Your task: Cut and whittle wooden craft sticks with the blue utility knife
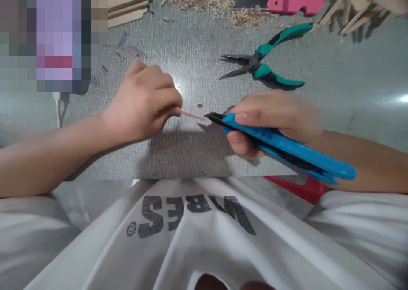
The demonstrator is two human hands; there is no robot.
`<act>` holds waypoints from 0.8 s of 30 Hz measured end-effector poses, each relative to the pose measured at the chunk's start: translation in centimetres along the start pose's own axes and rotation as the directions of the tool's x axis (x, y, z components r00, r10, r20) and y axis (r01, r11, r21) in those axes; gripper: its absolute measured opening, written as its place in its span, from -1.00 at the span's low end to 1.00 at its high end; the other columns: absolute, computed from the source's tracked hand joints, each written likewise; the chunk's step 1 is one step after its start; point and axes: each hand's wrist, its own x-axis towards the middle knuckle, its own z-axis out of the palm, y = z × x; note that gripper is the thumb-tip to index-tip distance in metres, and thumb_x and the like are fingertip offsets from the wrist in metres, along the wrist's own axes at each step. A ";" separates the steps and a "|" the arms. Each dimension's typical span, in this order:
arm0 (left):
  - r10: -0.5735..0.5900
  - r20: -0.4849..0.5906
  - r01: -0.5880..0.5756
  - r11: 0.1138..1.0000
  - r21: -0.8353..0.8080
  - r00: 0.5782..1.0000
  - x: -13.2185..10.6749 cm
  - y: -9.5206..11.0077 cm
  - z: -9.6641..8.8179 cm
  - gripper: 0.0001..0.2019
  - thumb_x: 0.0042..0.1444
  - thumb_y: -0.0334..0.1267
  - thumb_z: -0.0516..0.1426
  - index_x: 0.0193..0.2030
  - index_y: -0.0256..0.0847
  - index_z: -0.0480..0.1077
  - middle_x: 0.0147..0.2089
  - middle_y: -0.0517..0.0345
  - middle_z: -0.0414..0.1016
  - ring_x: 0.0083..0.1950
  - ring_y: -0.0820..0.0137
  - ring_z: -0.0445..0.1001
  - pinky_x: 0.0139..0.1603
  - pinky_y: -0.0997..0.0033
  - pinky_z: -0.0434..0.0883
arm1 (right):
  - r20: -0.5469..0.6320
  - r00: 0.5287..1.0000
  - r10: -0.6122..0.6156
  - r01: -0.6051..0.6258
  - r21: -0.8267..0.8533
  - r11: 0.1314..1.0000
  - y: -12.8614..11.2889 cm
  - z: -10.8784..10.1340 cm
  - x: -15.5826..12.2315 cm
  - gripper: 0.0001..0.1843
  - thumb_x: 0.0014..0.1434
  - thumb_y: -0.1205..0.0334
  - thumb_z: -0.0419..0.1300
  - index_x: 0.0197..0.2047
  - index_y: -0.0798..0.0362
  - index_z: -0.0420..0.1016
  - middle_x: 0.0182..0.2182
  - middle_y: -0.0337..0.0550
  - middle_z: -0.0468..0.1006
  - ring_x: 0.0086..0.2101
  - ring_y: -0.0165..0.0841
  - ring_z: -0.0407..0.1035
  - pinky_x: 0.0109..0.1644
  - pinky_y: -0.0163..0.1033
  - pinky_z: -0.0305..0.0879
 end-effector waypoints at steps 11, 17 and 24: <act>-0.089 -0.006 0.088 0.991 -0.104 0.996 0.1 0.3 0.5 -0.79 0.45 -0.03 0.30 -0.13 -0.04 0.74 -0.11 -0.06 0.73 0.03 -0.03 0.59 0.17 -0.23 0.38 | -0.046 0.987 0.156 -0.159 -0.070 0.985 -0.2 2.4 0.9 -0.83 0.54 0.04 0.36 0.15 -0.27 0.64 -0.23 -0.29 0.83 -0.32 -0.16 0.76 -0.26 -0.04 0.67; -0.130 0.049 0.136 0.981 -0.141 0.990 0.3 0.4 0.7 -0.83 0.40 -0.07 0.29 -0.20 0.06 0.70 -0.18 -0.01 0.66 0.08 -0.10 0.60 0.20 -0.25 0.30 | -0.090 0.990 0.108 -0.102 0.066 0.993 0.0 2.1 1.9 -0.87 0.52 0.05 0.45 0.06 -0.21 0.67 -0.23 -0.26 0.83 -0.36 -0.27 0.72 -0.31 -0.15 0.64; -0.116 0.041 0.122 0.968 -0.219 0.992 0.4 0.1 0.5 -0.74 0.47 0.03 0.23 -0.09 0.05 0.74 -0.09 -0.08 0.69 0.08 -0.09 0.55 0.25 -0.32 0.30 | -0.038 0.933 0.358 -0.360 -0.109 0.927 0.2 3.0 2.3 -0.55 0.47 -0.37 0.43 0.11 -0.21 0.75 -0.18 -0.08 0.83 -0.15 -0.01 0.78 -0.15 0.09 0.75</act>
